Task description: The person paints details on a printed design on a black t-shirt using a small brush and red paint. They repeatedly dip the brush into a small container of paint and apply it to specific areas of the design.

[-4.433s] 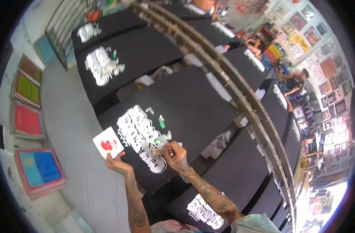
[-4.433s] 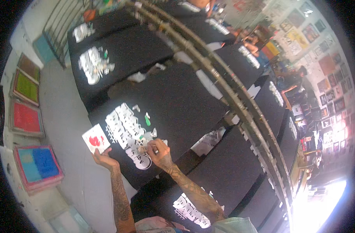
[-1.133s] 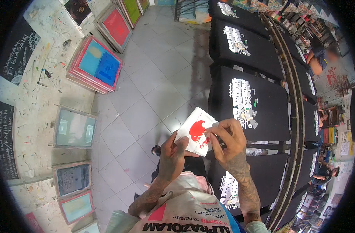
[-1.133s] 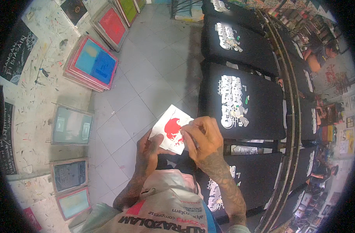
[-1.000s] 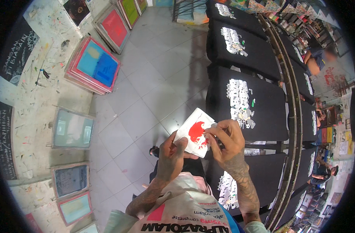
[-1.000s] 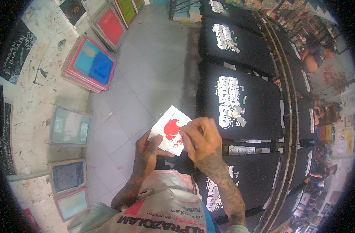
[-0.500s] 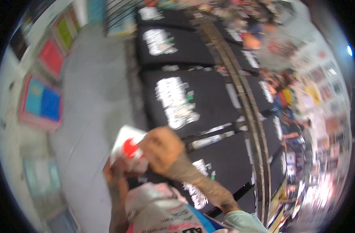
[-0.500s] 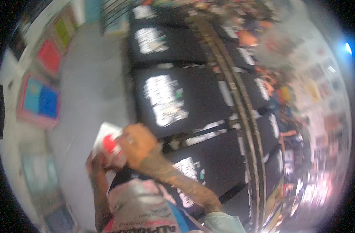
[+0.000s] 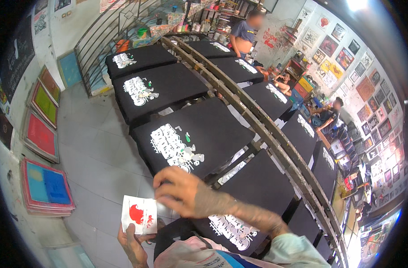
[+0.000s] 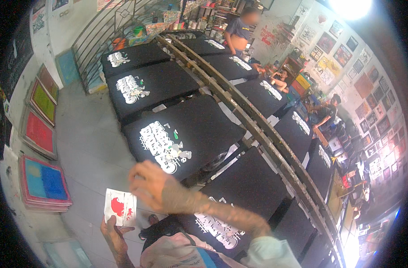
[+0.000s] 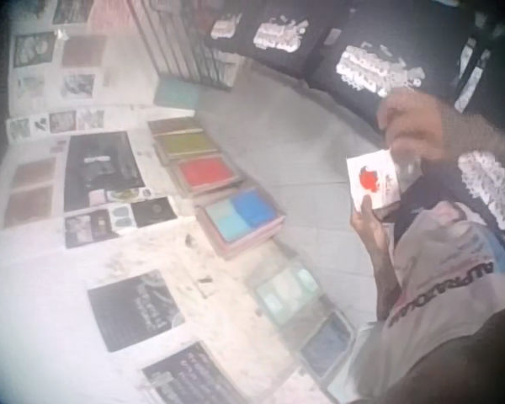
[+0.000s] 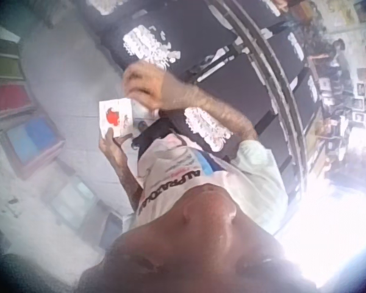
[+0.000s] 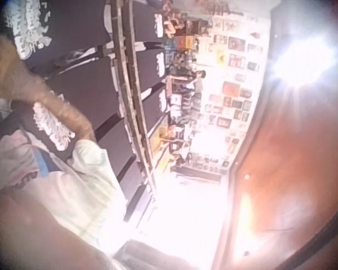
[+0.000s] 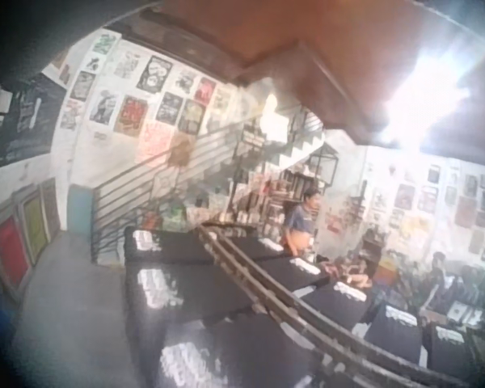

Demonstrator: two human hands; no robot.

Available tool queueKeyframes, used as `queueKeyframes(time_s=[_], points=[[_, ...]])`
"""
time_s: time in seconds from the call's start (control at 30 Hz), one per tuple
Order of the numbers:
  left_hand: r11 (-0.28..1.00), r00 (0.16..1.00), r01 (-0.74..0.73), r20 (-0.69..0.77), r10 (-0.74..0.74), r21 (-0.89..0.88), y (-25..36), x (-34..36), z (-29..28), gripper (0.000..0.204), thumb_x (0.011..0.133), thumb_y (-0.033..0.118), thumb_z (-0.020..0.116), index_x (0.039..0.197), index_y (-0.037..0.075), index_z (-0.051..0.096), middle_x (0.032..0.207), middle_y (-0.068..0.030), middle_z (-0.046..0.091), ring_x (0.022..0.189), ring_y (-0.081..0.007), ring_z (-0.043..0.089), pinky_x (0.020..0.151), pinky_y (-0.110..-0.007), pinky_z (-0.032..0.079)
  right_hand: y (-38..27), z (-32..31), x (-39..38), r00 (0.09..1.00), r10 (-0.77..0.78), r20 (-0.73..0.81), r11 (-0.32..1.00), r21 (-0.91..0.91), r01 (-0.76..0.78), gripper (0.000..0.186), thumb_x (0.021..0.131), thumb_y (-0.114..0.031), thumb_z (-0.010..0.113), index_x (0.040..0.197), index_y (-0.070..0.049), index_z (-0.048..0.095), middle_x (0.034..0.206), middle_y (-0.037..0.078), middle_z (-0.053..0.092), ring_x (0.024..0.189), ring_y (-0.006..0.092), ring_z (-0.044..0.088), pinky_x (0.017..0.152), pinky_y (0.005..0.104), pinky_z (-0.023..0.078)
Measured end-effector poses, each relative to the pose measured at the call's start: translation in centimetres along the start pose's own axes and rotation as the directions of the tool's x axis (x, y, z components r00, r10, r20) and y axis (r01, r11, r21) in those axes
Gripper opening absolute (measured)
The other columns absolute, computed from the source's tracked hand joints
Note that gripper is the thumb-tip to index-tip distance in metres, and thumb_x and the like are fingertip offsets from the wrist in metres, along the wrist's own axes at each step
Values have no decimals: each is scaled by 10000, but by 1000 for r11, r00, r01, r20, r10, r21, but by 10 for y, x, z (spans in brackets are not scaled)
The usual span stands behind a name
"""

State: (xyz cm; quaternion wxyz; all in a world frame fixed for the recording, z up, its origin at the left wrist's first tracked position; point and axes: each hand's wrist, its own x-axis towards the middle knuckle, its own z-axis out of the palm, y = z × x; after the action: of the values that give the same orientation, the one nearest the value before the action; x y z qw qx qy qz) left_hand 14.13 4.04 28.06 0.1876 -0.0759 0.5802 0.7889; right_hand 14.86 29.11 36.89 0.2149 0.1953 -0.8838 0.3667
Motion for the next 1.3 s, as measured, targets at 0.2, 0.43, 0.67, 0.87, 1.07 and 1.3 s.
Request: queueKeyframes(time_s=[0.2,0.43,0.67,0.87,1.07,1.3], points=[[1000,987,17,-161,-19,-14,-43,13,-58,466,942,237,568,1306,-49,519,1086,-176,675,860,-268,728,566,-379,655,17,59,107,950,-193,245,936,338,102,136,869,-123,648,906,2,689,1256,213,589,1184,387,572,982,464,479],[992,943,28,-325,-66,-120,-105,35,-131,493,940,267,591,1329,-18,487,1181,-177,636,1027,-336,691,653,-451,653,40,205,133,737,-425,526,778,628,0,292,860,-269,658,934,3,732,1408,283,535,1317,401,524,1066,460,458],[977,914,95,-371,-161,-190,-137,37,-155,544,926,290,584,1359,-15,457,1210,-175,630,1007,-325,697,587,-373,646,198,10,32,607,151,781,908,133,-398,353,908,-354,660,995,-23,750,1476,185,535,1396,382,460,1105,457,423],[985,947,121,-284,-152,-125,-123,53,-154,575,927,317,575,1393,4,450,1283,-158,601,1113,-332,655,699,-422,602,205,-217,29,644,656,394,738,-510,-441,275,872,-238,708,1084,-75,773,1399,169,605,1419,307,452,1066,401,453],[987,974,115,-182,-134,-113,-107,74,-128,497,931,276,567,1327,-14,491,1191,-160,638,998,-307,699,578,-363,638,229,-334,32,779,579,241,711,-616,-338,234,839,-225,721,981,-49,781,1358,182,622,1112,282,656,981,429,498],[991,979,129,-158,-131,-25,-113,79,-119,523,921,305,594,1344,24,469,1234,-146,615,1103,-309,661,641,-380,628,189,-158,63,742,280,609,941,-327,-87,390,890,-356,650,1016,5,728,1311,251,636,1316,361,541,1075,445,444]])
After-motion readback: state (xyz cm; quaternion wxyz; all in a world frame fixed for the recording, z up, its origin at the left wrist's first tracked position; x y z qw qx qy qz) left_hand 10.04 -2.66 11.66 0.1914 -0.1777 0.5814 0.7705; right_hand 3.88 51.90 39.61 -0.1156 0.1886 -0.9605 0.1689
